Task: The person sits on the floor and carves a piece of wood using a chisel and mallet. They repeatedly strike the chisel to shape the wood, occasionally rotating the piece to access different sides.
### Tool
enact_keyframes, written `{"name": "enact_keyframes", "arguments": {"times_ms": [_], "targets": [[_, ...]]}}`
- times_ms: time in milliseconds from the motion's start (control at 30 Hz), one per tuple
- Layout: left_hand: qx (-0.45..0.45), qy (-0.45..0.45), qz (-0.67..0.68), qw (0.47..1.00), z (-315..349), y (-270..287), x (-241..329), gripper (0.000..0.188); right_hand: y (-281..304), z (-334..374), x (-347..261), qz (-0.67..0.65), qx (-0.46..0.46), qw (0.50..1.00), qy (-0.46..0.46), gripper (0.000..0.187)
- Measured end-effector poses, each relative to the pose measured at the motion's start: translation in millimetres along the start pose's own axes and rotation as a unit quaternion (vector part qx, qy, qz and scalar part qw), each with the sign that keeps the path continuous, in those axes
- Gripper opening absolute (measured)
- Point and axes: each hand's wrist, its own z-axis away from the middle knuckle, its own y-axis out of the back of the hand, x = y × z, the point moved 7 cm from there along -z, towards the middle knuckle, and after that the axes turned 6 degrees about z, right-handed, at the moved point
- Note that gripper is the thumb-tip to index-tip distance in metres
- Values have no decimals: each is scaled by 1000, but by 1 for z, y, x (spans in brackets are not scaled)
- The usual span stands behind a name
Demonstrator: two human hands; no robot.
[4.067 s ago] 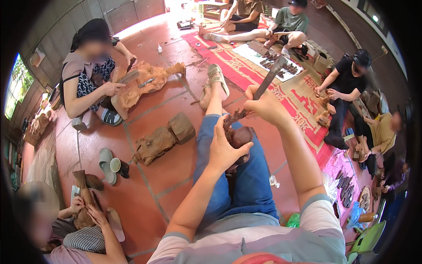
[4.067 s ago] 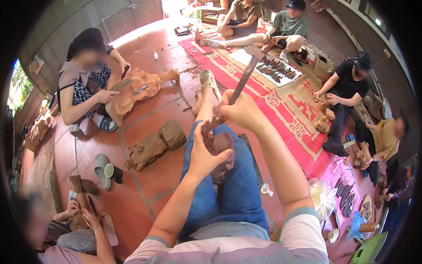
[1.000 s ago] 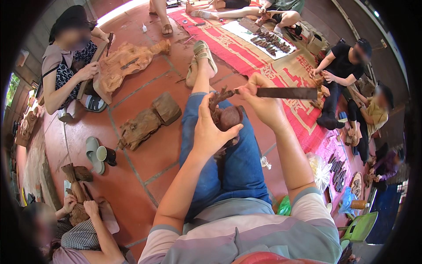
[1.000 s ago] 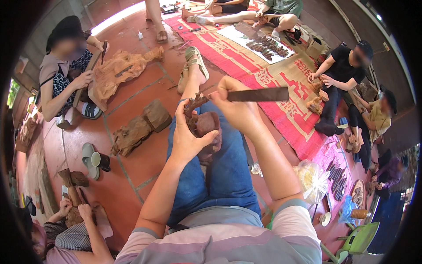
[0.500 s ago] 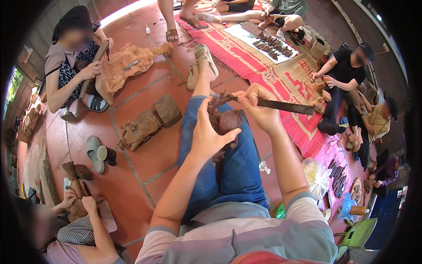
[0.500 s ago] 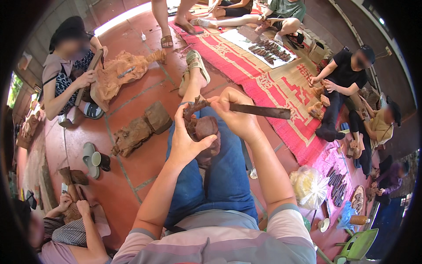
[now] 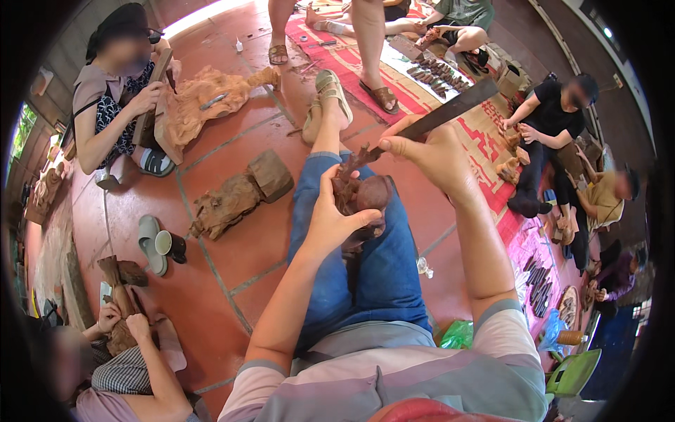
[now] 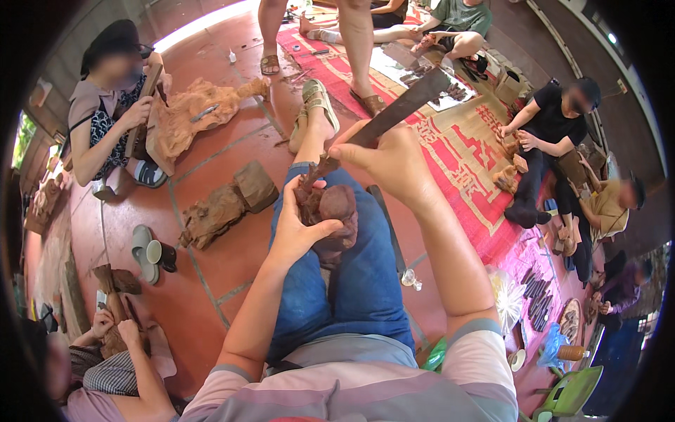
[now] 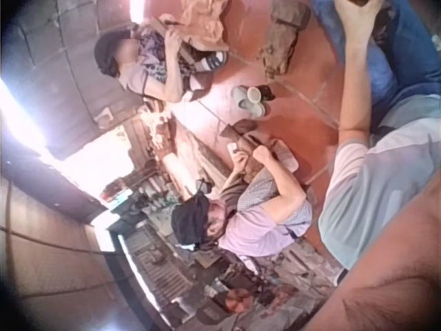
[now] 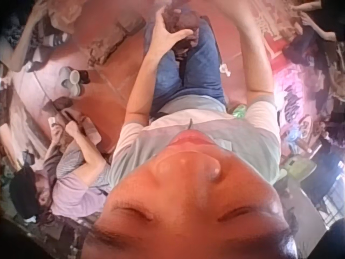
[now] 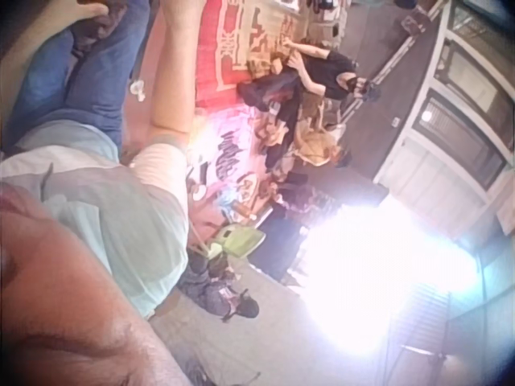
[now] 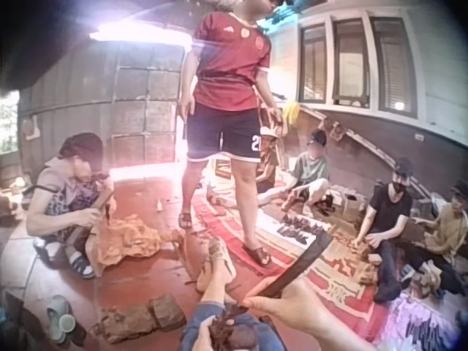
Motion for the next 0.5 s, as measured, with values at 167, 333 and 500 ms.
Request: {"name": "enact_keyframes", "arguments": {"times_ms": [167, 333, 500], "targets": [[8, -17, -49, 999, -2, 4, -2, 91, -33, -2, -11, 91, 1, 994, 62, 14], [2, 7, -42, 999, 0, 0, 0, 82, -27, -13, -4, 44, 1, 997, 62, 12], [11, 10, -82, 996, 0, 6, 0, 80, -32, -18, -14, 98, -21, 993, 59, 13]]}}
